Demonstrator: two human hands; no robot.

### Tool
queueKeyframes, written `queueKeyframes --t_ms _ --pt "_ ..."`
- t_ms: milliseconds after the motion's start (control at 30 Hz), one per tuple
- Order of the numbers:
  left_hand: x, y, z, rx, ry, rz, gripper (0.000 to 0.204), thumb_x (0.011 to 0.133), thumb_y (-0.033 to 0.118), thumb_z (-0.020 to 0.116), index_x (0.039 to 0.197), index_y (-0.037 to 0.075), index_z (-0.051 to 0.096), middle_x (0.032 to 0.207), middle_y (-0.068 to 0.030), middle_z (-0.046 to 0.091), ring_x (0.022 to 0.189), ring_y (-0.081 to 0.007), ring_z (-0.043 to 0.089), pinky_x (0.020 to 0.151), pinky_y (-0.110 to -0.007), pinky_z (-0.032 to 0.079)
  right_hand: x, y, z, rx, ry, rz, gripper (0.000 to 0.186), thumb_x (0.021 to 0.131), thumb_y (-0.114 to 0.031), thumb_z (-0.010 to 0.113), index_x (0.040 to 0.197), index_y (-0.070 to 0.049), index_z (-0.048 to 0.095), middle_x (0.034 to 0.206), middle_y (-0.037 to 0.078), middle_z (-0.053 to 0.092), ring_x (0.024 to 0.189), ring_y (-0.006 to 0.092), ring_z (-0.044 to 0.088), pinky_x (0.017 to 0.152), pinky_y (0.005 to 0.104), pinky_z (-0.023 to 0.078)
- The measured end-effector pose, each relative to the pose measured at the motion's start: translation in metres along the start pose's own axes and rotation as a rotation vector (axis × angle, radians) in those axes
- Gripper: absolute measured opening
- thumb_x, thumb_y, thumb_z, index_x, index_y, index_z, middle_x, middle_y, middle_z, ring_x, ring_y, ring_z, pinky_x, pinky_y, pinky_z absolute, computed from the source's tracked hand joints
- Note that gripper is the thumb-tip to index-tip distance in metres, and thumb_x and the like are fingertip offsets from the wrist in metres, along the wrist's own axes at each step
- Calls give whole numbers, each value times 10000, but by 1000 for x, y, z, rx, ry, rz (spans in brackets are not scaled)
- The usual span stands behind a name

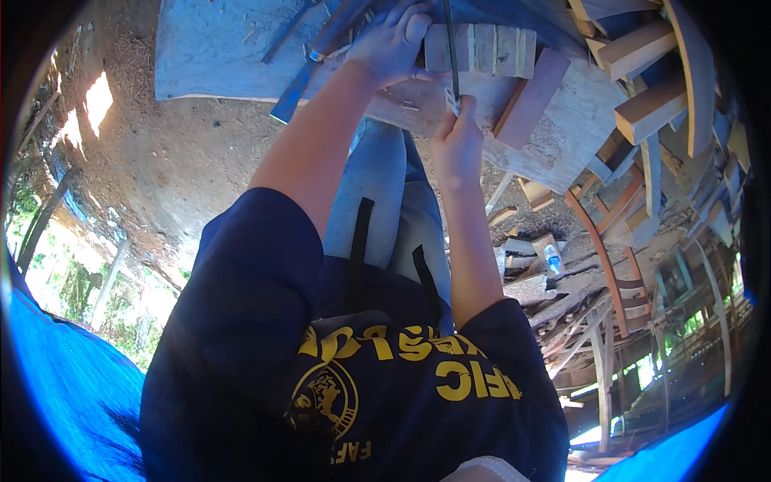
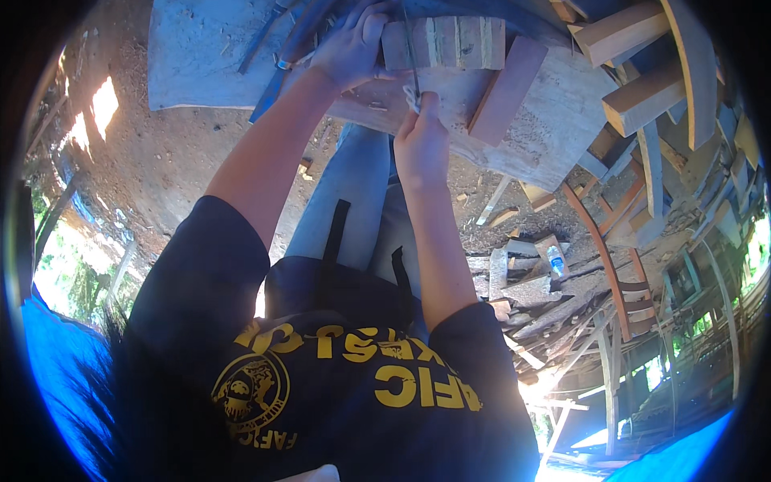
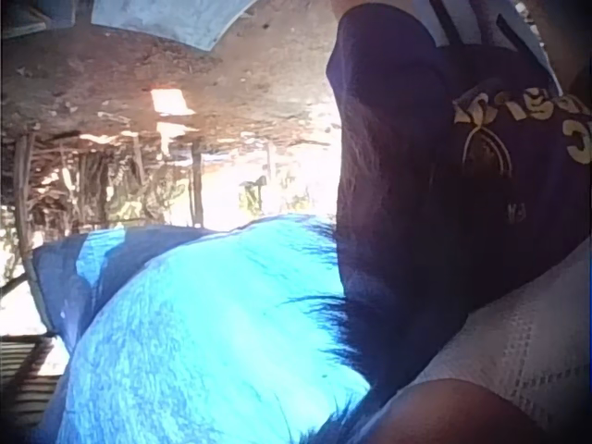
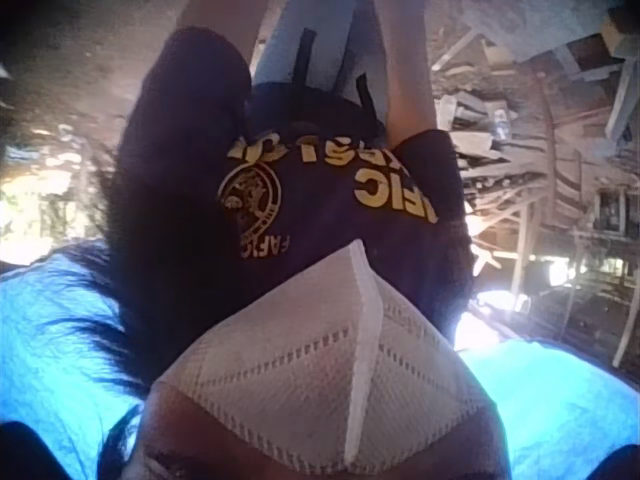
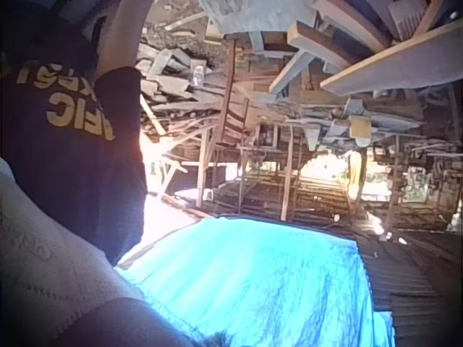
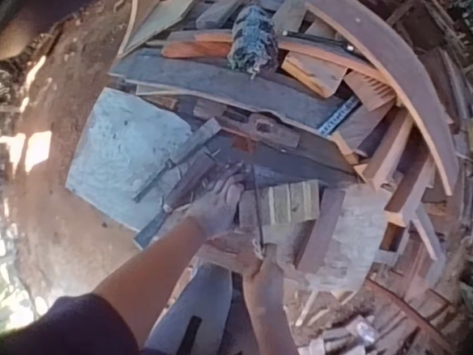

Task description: Chiseling and shaping a wooden block using a chisel and mallet on a workbench.

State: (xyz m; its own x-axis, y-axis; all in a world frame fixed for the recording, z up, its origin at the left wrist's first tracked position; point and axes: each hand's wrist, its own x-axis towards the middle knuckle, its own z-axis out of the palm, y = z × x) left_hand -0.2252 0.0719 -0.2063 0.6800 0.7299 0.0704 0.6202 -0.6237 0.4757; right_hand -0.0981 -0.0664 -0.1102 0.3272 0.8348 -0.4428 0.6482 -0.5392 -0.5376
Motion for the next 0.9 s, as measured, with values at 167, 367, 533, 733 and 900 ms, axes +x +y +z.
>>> queueKeyframes --t_ms 167,367,533,733,900 --pt "-3 0 0 -75 -4 -81 478 772 102 549 1206 -55 422 1356 -261 424 1332 -408 358 1117 -444 304 -40 29 2 43 -30 21 232 934 -70 480 1164 -50 463 722 265 619 729 465 628 570 519 471" --pt "0 5 1 -26 28 -34 474 777 113 562 1202 -47 427 1358 -251 431 1326 -400 369 1109 -438 317 19 3 3 -3 26 -79 245 923 -80 485 1165 -85 454 749 256 630 739 457 632 590 531 499" --pt "-4 -4 5 -9 23 -72 451 801 115 551 1203 -47 425 1370 -264 419 1316 -400 383 1109 -440 318 -17 14 0 37 -28 11 188 932 -90 482 1119 -73 466 760 270 626 748 464 628 591 528 500" --pt "-4 -3 10 -5 -24 -70 436 821 139 532 1203 -41 425 1383 -269 400 1326 -406 368 1116 -441 310 2 3 1 58 5 9 183 933 -87 483 1114 -66 468 768 275 627 757 464 629 600 536 489" --pt "0 -1 4 1 -41 -85 451 795 122 558 1193 -43 426 1364 -262 412 1330 -407 358 1123 -436 300 3 3 1 33 9 3 231 926 -68 482 1157 -70 485 758 259 630 740 446 638 581 516 485"
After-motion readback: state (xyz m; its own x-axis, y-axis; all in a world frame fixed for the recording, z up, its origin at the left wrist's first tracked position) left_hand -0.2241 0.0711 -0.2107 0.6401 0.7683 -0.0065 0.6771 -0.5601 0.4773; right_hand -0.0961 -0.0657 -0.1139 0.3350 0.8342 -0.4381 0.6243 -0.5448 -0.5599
